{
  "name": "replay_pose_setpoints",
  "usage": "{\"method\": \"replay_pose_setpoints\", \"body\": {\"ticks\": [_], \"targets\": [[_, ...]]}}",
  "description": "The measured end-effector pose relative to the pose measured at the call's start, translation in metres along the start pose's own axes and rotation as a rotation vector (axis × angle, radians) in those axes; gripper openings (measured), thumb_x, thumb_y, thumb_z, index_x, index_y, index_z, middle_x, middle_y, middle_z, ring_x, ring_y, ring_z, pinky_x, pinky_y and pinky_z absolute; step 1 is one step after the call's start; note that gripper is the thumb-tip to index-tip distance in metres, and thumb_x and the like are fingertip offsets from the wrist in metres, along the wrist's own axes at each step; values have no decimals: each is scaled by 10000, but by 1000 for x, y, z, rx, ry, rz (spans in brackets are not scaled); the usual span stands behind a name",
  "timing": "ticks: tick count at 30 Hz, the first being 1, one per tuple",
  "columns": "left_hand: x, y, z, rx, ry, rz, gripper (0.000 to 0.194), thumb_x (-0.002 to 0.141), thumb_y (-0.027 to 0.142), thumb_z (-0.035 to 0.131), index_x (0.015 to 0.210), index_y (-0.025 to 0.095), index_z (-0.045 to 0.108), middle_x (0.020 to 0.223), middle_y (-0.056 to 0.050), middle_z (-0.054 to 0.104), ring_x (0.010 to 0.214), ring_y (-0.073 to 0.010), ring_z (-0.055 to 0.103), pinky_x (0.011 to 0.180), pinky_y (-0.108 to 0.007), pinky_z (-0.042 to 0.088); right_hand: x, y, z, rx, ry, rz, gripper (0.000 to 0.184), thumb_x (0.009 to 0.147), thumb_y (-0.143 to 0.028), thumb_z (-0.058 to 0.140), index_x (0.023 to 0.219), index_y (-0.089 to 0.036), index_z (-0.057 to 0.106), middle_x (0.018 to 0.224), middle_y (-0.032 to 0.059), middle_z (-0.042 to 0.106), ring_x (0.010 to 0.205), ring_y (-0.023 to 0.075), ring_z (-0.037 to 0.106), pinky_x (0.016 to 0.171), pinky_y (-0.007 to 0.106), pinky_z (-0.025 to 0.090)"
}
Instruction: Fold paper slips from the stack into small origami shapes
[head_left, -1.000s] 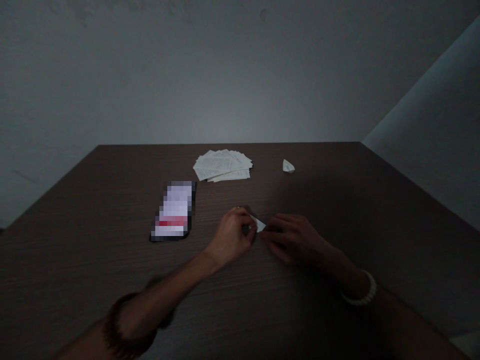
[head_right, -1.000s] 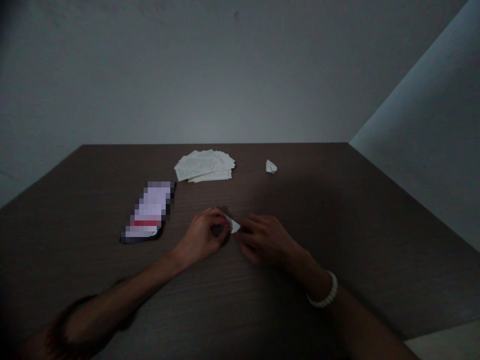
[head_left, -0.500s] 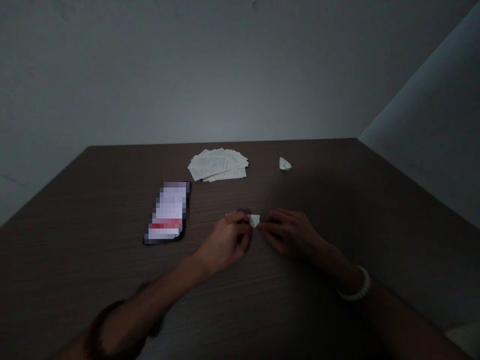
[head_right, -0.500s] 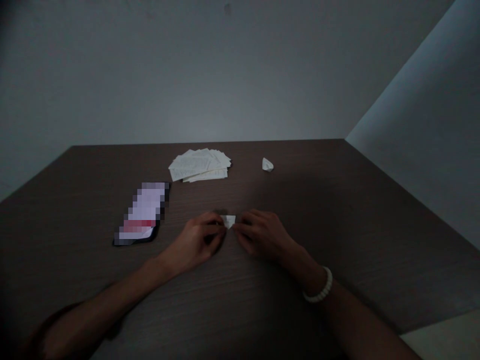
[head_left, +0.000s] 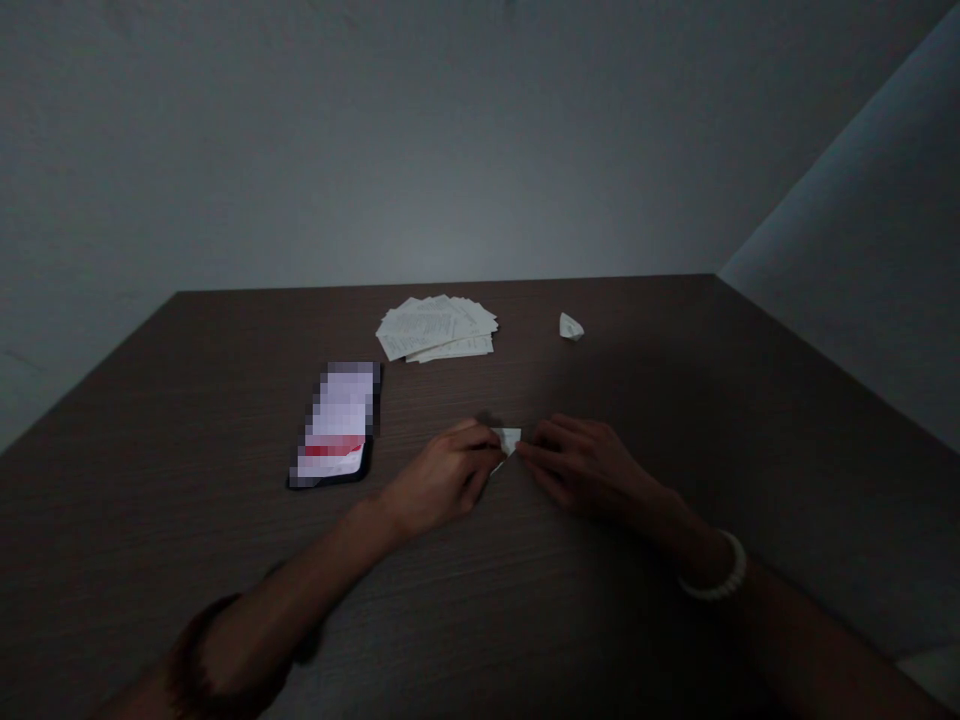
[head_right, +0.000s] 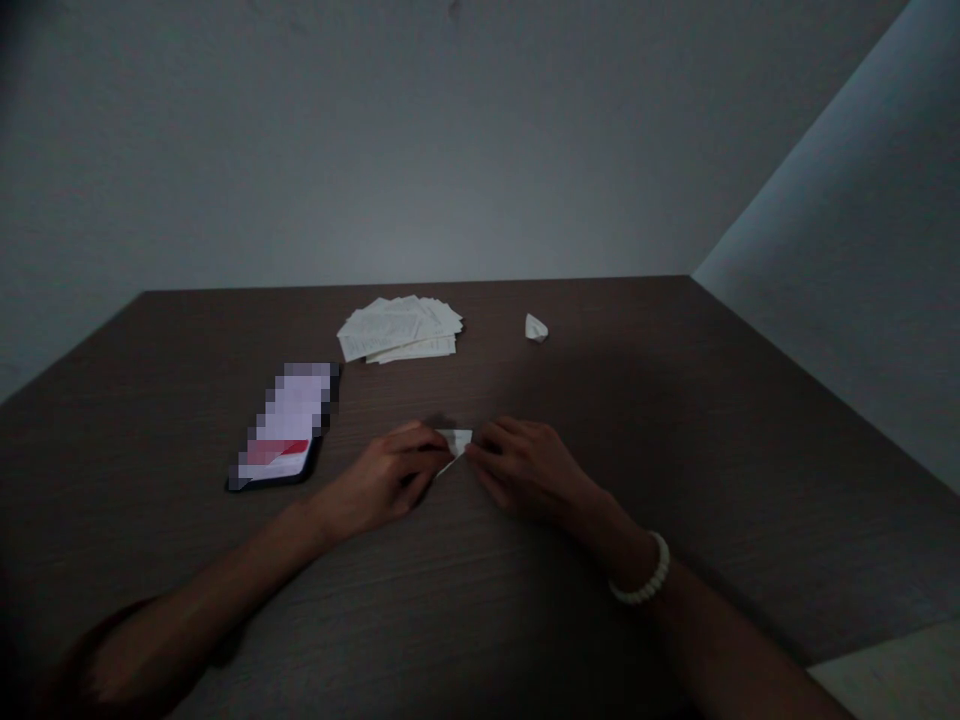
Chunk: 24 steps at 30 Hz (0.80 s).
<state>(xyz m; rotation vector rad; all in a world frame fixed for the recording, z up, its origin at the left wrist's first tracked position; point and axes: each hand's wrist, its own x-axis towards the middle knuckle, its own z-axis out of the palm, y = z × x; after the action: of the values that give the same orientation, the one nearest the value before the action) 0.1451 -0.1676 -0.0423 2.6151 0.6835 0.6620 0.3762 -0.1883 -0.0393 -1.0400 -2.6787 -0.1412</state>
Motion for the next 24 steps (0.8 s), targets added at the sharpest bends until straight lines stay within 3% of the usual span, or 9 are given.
{"method": "replay_pose_setpoints", "body": {"ticks": [4, 13, 24], "targets": [[-1, 2, -1, 73, -49, 23, 284, 925, 90, 437, 1119, 152, 636, 981, -91, 595, 951, -210, 559, 850, -363, 494, 2, -3, -1, -52, -7, -26, 205, 921, -188, 495, 1083, -187, 620, 959, 78, 631, 806, 187, 526, 643, 309, 393], [0, 5, -4, 158, -121, 24, 316, 909, 83, 441, 1174, 136, 606, 1023, -107, 544, 993, -228, 525, 905, -381, 483, 1, -4, -5, -63, -48, 9, 211, 917, -203, 488, 1090, -196, 609, 939, 60, 615, 790, 184, 514, 632, 306, 374], [1, 6, -4, 191, -127, 16, 312, 919, 89, 426, 1174, 96, 606, 1002, -120, 540, 988, -237, 516, 902, -408, 494, -4, 0, 1, 11, 39, 20, 231, 906, -224, 508, 1100, -222, 634, 898, 47, 607, 771, 178, 505, 637, 303, 366]]}}
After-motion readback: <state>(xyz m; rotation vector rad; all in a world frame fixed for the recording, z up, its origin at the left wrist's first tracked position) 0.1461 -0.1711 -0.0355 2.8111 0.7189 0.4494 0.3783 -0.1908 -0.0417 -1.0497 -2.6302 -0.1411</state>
